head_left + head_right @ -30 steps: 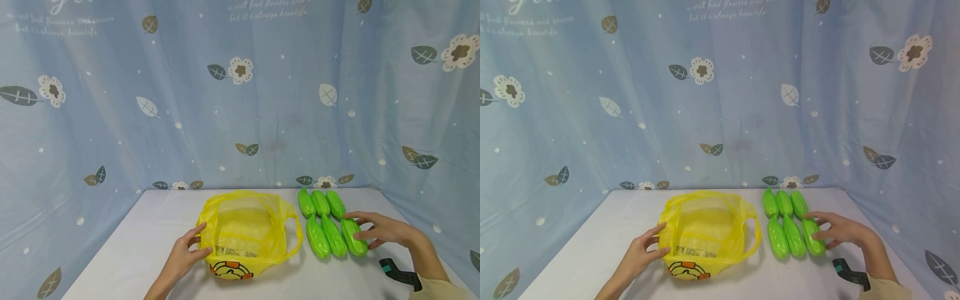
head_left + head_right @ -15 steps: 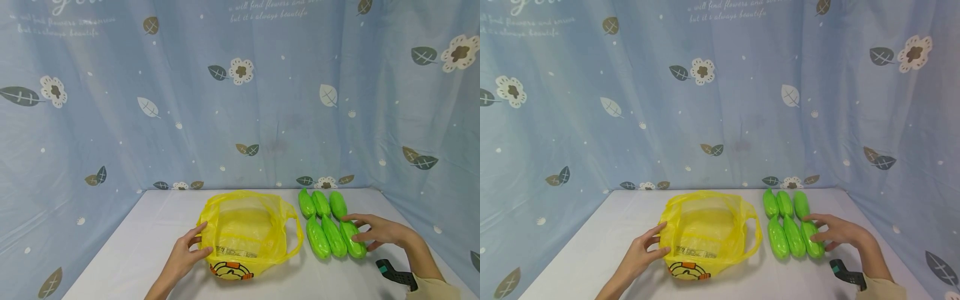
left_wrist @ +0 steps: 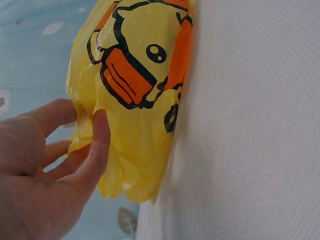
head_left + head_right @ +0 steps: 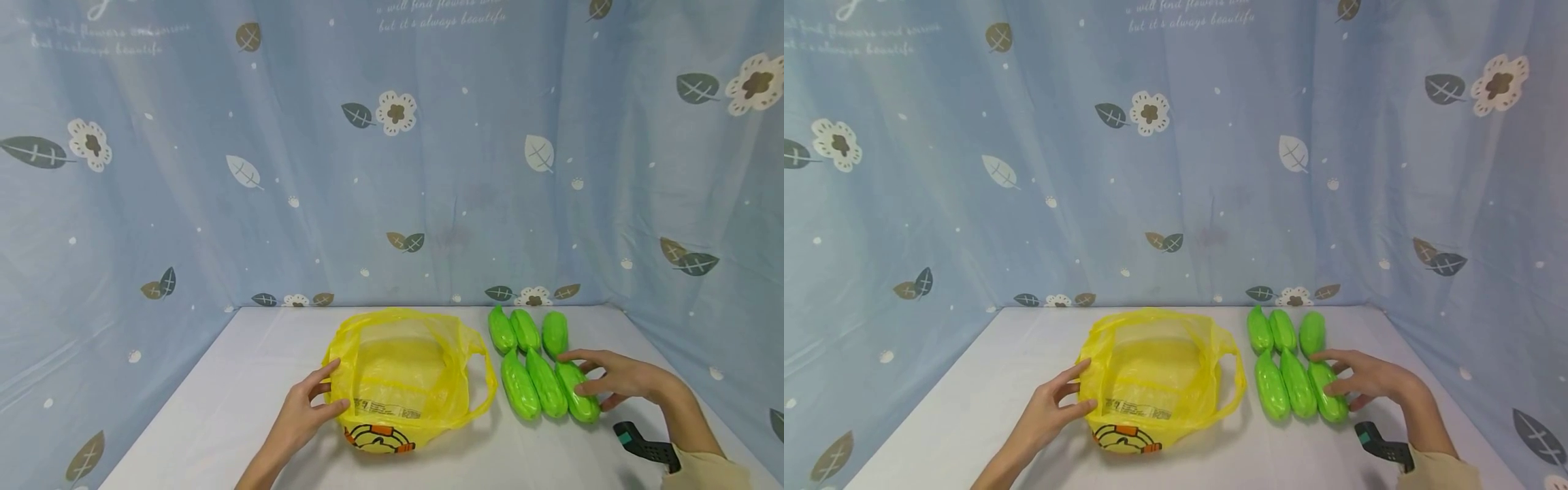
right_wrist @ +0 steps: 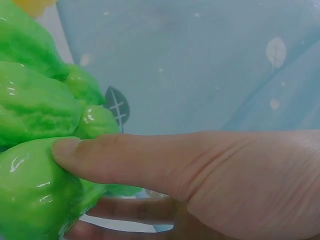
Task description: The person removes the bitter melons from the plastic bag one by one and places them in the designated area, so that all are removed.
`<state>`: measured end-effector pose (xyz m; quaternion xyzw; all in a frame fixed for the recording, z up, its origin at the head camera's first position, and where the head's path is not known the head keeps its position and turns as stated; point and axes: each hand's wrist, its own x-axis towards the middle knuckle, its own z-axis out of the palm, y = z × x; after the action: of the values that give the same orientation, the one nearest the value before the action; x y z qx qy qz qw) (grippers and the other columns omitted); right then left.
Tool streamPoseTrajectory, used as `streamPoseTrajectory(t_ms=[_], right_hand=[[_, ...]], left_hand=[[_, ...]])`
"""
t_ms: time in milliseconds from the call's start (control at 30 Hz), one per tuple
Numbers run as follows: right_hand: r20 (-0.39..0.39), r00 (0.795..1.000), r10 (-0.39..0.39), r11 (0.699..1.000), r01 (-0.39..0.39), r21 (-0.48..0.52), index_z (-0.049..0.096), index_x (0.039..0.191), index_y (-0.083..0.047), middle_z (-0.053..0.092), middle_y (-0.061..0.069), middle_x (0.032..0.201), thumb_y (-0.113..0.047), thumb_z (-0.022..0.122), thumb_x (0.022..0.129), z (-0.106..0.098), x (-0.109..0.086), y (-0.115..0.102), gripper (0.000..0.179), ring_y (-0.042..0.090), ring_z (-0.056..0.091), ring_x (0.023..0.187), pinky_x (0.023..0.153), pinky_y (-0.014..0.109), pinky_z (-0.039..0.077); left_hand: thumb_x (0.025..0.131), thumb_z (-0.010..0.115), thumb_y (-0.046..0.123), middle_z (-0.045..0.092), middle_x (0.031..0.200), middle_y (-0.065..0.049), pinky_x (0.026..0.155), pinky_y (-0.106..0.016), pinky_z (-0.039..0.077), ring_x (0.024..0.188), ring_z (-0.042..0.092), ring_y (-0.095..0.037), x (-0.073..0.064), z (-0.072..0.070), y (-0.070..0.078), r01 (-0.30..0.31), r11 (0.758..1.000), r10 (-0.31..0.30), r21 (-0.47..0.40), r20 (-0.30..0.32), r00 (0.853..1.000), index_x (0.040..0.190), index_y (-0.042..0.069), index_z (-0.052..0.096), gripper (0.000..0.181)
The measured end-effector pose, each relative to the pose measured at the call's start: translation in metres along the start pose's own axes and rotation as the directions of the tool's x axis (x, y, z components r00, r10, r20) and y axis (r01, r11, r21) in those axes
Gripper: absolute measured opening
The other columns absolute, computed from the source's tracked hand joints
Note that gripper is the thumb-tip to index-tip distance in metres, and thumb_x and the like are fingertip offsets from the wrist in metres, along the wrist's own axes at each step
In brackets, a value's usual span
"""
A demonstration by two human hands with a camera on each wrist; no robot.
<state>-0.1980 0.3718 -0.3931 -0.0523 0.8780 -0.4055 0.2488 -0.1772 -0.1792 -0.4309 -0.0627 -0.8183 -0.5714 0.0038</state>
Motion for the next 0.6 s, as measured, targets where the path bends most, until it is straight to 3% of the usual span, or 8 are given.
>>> streamPoseTrajectory(t_ms=[600], right_hand=[[-0.034,0.999,0.019,1.000,-0.020,-0.008,0.031,0.151,-0.002,0.038,0.039,0.137,-0.033,0.063,0.095,0.0006,-0.0015,-0.0011,0.071,0.035,0.061,0.109,0.075,0.048,0.057]], left_hand=[[0.080,0.080,0.018,0.049,0.148,-0.009,0.076,-0.023,0.056,0.115,0.061,-0.026,-0.0001,0.0015,-0.0017,-0.010,1.000,0.010,0.007,-0.027,1.000,0.142,0.022,0.053,0.068]])
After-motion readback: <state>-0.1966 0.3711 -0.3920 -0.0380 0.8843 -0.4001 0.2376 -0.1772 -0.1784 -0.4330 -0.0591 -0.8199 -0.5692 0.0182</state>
